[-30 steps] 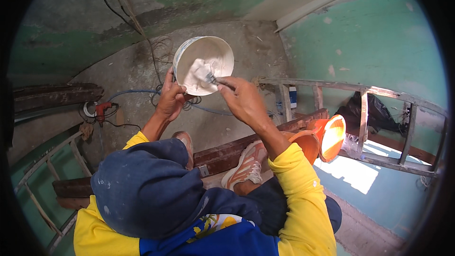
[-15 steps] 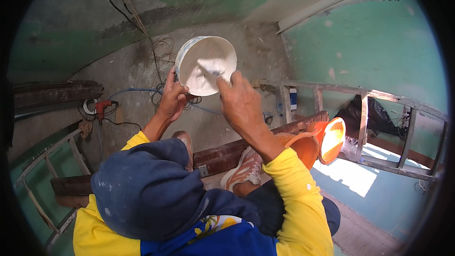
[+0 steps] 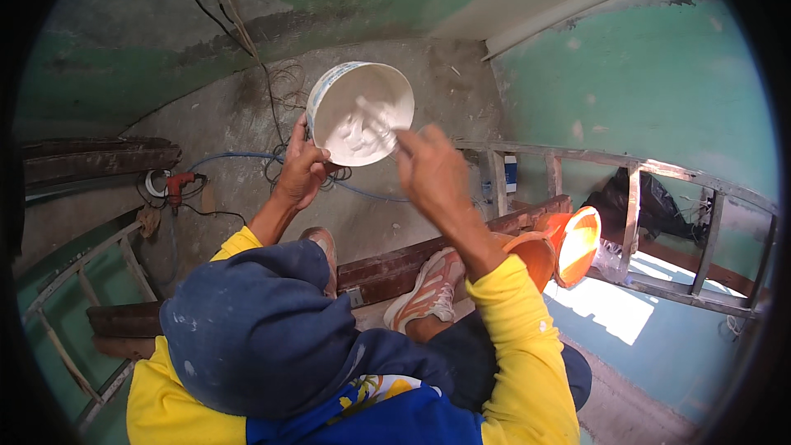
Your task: The person mixes a white powder with water in a bucket using a putty knife, then applies the mixture to the ceiling with a yellow plastic scraper. The person also handles a plastic bottle and a white bucket during the process.
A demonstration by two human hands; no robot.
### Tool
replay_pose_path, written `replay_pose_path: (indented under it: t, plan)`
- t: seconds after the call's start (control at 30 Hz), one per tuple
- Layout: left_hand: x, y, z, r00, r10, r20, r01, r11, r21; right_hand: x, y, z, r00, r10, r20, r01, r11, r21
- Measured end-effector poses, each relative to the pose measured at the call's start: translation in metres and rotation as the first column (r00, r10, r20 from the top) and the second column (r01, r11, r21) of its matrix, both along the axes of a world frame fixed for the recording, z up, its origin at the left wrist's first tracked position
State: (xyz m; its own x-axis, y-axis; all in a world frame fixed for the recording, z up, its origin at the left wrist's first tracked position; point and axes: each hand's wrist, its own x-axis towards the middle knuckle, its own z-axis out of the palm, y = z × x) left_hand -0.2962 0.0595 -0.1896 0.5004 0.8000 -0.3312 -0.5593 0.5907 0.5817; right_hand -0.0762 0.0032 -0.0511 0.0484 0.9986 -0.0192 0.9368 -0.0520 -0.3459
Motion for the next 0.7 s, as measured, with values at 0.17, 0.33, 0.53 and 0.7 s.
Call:
replay_pose_path:
  t: [0.17, 0.33, 0.53, 0.7]
  plan:
    - [0.002, 0.004, 0.000, 0.999, 0.031, -0.009, -0.031, 0.999, 0.025, 0.041, 0.004, -0.027, 0.971, -0.080, -0.224, 0.071, 0.996, -0.048]
    - [0.004, 0.007, 0.000, 1.000, 0.010, -0.006, -0.010, 0.999, 0.033, 0.008, -0.008, -0.025, 0.663, -0.520, -0.538, 0.173, 0.806, -0.566]
    - [0.000, 0.007, 0.003, 1.000, -0.008, 0.003, 0.008, 1.000, 0.021, 0.010, -0.008, -0.020, 0.896, -0.023, -0.443, -0.042, 0.990, -0.137]
    - [-0.001, 0.005, 0.005, 1.000, -0.002, 0.014, 0.001, 0.999, 0.033, 0.003, 0.000, -0.002, 0.947, -0.015, -0.320, -0.006, 0.998, -0.066]
